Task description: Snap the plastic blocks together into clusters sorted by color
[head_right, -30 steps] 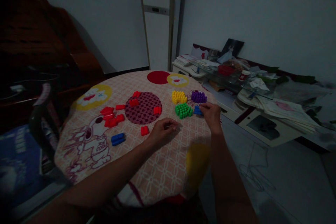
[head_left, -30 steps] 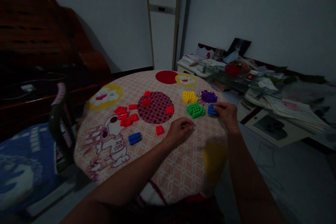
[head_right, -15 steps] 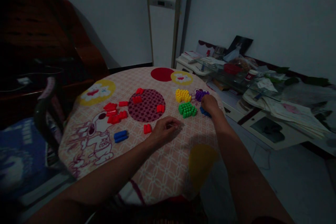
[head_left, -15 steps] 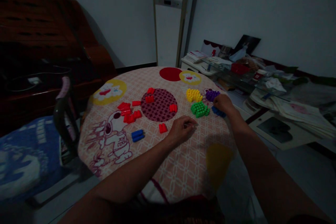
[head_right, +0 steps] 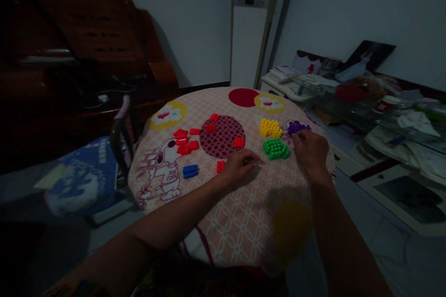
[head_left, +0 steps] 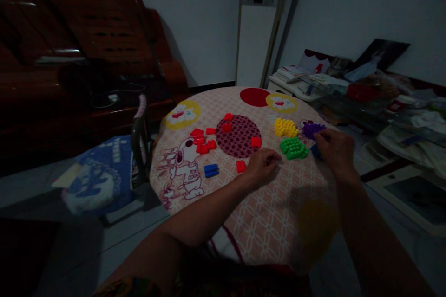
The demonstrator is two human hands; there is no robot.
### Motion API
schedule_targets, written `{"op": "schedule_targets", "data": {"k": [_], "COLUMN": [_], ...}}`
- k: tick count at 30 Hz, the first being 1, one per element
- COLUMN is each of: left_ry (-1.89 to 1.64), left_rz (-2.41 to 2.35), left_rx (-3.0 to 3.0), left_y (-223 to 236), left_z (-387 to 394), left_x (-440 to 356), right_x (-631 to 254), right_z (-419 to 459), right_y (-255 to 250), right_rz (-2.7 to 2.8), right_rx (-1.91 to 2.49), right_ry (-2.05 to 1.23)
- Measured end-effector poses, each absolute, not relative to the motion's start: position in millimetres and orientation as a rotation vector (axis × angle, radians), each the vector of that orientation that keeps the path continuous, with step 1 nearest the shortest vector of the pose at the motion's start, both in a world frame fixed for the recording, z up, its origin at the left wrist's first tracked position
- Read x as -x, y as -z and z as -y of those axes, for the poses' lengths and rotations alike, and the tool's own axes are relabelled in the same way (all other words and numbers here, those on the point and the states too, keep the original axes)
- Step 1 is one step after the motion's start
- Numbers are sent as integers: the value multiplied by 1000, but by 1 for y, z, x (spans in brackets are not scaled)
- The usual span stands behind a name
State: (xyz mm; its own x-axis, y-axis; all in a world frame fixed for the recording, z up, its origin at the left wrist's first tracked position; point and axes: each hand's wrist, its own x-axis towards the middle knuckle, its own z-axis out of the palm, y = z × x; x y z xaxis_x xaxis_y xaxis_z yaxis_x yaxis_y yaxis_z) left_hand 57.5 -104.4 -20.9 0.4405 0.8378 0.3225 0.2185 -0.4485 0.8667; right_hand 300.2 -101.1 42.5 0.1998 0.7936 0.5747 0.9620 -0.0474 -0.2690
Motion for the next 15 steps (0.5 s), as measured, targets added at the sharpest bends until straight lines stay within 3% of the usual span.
{"op": "schedule_targets", "data": {"k": [6,15], "left_ry": [-948,113], "left_rz": [-1197,-1648], "left_rx": [-2194,-2408], "left_y": [-7,-38], "left_z": [78,90], "left_x": [-12,100], "right_x": [-239,-227], "right_z": [146,145], "right_y": [-1,51], "right_rz": [1573,1577], "right_rx": [1559,1525], "right_ry": [-50,-237]}}
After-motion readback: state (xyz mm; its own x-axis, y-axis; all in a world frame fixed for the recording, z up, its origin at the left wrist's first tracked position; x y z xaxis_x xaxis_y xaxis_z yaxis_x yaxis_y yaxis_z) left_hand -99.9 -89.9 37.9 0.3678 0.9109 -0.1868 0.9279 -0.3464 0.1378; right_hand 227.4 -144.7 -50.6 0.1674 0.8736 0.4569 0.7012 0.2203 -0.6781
